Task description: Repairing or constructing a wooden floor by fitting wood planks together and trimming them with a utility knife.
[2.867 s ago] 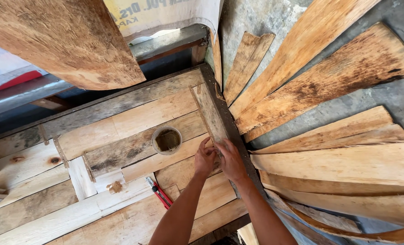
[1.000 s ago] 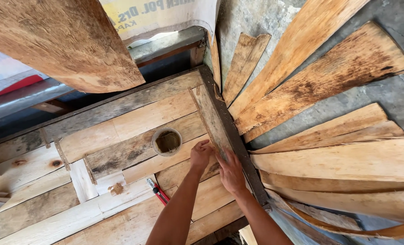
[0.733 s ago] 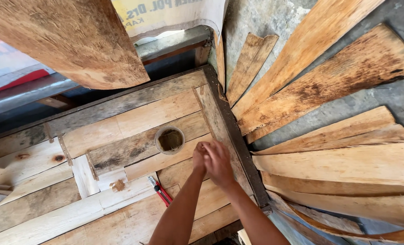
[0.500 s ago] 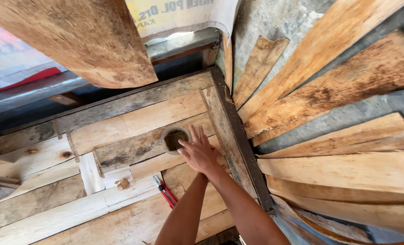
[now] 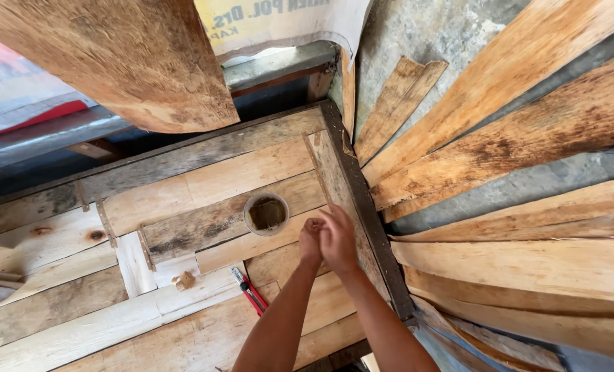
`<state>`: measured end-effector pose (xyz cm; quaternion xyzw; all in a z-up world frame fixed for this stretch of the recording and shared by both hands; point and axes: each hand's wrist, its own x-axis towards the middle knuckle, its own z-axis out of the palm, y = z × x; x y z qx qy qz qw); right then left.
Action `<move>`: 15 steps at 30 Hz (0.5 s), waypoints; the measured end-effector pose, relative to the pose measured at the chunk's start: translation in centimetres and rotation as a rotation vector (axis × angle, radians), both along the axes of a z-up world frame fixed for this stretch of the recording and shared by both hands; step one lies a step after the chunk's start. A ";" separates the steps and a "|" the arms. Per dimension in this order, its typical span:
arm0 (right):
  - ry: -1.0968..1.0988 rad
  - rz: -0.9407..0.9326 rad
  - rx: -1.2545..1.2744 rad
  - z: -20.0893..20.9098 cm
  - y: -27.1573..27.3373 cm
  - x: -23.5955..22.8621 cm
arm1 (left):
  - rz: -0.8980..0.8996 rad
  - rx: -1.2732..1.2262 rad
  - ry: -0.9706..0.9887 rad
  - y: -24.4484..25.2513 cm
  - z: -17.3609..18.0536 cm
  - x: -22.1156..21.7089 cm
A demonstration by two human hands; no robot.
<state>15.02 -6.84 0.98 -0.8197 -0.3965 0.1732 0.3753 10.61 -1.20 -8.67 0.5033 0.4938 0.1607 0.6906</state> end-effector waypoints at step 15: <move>-0.335 0.091 -0.384 -1.3 -6.8 0.7 | 0.031 0.064 0.139 -0.1 -3.9 1.6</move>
